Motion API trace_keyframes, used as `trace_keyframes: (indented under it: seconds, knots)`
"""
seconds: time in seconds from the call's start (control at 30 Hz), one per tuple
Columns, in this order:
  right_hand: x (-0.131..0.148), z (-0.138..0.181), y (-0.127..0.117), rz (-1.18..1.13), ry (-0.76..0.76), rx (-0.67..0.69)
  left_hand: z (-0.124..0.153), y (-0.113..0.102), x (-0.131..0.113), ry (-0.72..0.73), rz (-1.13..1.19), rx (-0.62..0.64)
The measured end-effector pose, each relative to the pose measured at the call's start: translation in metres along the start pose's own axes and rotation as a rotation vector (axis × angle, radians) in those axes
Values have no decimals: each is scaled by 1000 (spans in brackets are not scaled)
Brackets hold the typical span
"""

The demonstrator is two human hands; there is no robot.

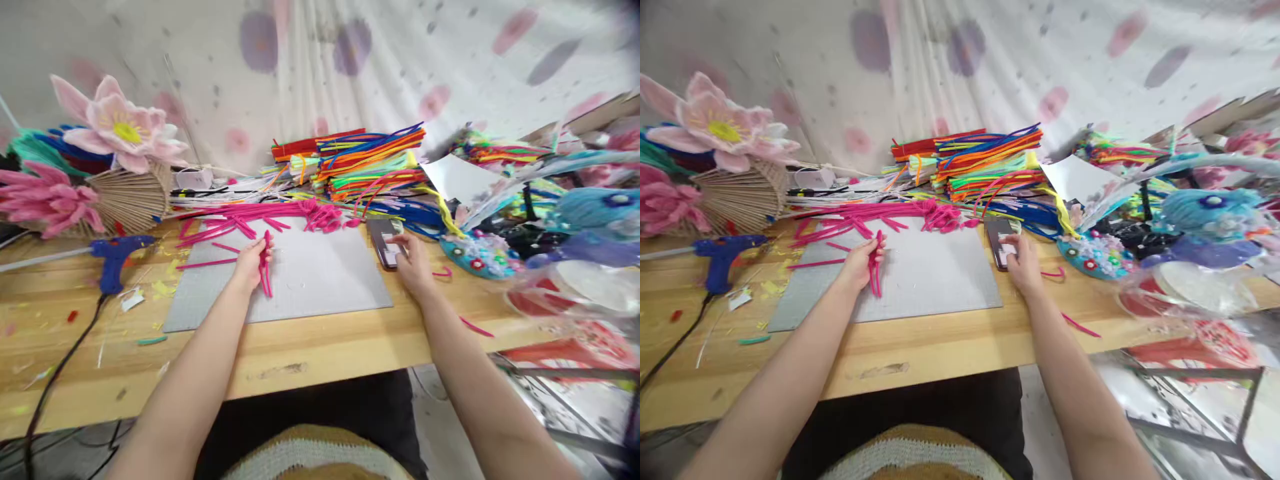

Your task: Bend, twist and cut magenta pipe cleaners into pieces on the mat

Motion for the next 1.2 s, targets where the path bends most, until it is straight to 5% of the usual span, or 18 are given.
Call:
trace_keyframes:
  seconds: [0.43,0.6,0.7,0.8,0.9,1.03,1.2]
  knots:
    - [-15,-4,4,224,-33,-8,3,1,-2,24,-46,-4]
    - [18,-11,-4,135,-42,-109,4,3,-3,140,-213,-27]
    - [62,-19,28,-129,14,53,10,12,-2,236,-311,19]
    - [119,-16,88,-445,133,400,20,24,3,263,-356,94]
    - [164,-9,138,-646,255,579,27,29,5,280,-385,109]
    - [180,-4,173,-743,371,594,30,26,1,289,-377,57]
    - [162,-16,175,-701,324,413,30,28,16,48,-385,135]
Point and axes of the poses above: each hand's wrist, its own z-axis away from the middle knuckle, its own y-axis out of the palm, x = y × z, the point moved 8 cm from there along -z, towards the middle knuckle, and after that the axes turned 7 degrees about -x, right-handed, at the moved point
